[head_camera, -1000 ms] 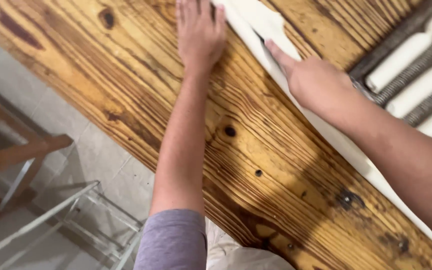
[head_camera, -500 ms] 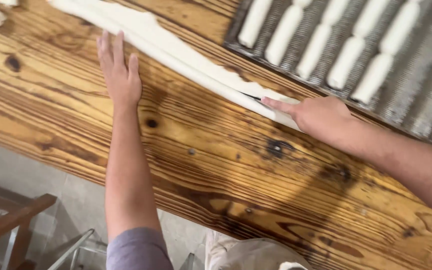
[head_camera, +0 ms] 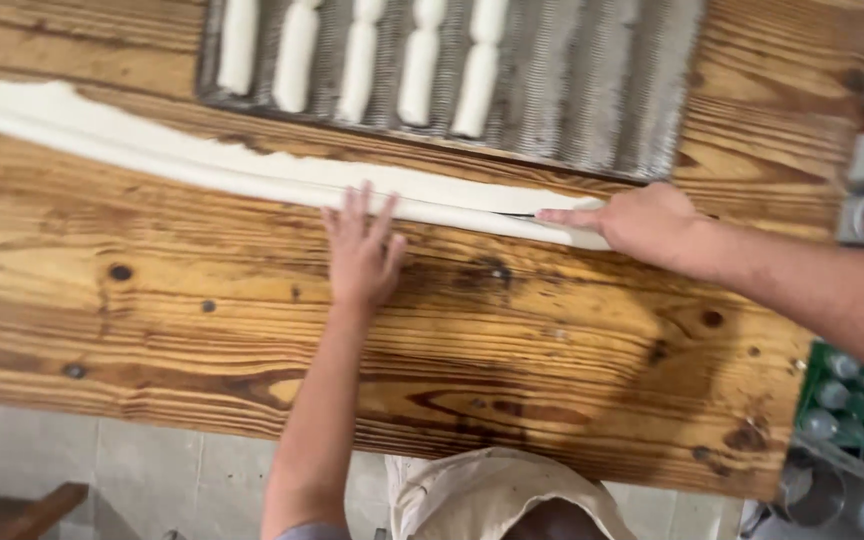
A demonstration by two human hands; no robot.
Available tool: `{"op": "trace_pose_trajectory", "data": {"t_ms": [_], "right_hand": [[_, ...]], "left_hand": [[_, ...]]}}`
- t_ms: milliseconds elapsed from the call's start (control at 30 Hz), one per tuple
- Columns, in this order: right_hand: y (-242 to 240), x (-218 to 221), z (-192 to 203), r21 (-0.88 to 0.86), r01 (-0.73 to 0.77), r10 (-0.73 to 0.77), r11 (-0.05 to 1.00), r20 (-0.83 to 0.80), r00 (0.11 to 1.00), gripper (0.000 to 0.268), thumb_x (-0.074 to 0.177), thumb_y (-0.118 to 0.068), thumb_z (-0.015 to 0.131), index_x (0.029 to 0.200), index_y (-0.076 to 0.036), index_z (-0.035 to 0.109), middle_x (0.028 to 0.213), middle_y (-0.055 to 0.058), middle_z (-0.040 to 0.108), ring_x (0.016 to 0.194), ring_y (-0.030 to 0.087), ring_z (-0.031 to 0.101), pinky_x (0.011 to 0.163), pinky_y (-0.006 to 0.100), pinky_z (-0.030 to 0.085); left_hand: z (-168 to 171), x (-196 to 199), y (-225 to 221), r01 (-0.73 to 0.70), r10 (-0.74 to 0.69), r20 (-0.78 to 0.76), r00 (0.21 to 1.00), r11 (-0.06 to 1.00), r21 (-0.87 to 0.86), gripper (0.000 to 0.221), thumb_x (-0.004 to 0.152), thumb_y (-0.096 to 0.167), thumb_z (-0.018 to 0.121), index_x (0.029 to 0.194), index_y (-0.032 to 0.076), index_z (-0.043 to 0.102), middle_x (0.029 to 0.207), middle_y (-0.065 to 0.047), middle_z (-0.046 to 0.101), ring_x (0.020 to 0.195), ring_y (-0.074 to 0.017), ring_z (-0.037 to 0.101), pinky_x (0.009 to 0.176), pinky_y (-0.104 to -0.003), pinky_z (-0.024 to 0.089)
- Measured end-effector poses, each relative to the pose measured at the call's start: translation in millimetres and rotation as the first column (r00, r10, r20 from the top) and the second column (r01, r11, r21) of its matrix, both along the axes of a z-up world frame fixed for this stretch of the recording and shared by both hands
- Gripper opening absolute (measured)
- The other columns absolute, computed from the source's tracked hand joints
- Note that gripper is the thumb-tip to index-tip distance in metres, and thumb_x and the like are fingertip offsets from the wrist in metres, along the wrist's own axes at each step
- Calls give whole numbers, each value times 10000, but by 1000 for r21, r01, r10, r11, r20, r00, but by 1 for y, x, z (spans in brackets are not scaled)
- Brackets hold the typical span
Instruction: Cutting dough into strips, rolling them into long cylinders, and placing them on a baking tray
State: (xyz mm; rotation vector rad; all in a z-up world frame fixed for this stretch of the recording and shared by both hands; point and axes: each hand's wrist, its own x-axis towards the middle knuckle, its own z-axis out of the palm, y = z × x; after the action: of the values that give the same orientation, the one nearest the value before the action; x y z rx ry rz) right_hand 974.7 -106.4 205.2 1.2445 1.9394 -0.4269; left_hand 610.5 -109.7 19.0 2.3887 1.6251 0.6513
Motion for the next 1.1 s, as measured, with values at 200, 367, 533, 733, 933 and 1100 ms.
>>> {"op": "trace_pose_trajectory", "data": {"t_ms": [200,367,533,733,933,1100], "right_hand": [[-57,150,7,21,83,-86,996,201,976,735,1053,-224,346,1540,-715,96,1035,-8,802,970,165,799,827,372,638],[-127,235,38,21,39,-44,999,493,869,835,1051,-164,399,1582,-666,-5,1005,-99,819,911,101,815,786,369,633],[-193,191,43,81,615,-620,784,136,773,778,1042,-218,439,1680,-444,56,883,51,809,796,208,824,705,376,683],[-178,50,74,-220,933,-893,286,-415,176,797,1015,-231,383,1681,-359,-37,1215,292,637,1035,447,729,826,569,612],[-171,46,-68,-84,968,-743,236,-658,124,730,1056,-91,344,1696,-206,14,794,254,704,669,400,712,602,427,551],[-152,54,-58,-16,942,-813,334,-511,280,837,1026,-68,430,1691,-325,-10,910,262,720,880,441,738,753,494,583]], "left_hand": [[5,151,-59,345,-338,78,938,930,-125,600,973,505,512,1547,334,480,1667,-82,352,1563,-322,251,1235,-647,62],[6,235,-91,536,-538,22,843,842,53,612,985,536,431,1571,359,417,1673,-36,347,1559,-282,298,1242,-641,159],[8,268,-75,468,-450,-148,881,875,124,618,1010,589,364,1594,387,370,1676,-55,333,1555,-352,274,1201,-702,179],[9,288,-60,408,-414,-331,848,908,-91,617,1030,629,304,1622,473,228,1719,-48,202,1582,-388,112,1194,-741,79],[16,294,-62,349,-407,-335,850,910,-223,632,1037,614,251,1640,440,174,1697,-77,238,1577,-385,132,1188,-750,36],[34,290,-73,319,-409,-317,856,899,-299,639,1045,588,235,1650,395,162,1668,-97,286,1571,-377,164,1201,-733,19]]}}
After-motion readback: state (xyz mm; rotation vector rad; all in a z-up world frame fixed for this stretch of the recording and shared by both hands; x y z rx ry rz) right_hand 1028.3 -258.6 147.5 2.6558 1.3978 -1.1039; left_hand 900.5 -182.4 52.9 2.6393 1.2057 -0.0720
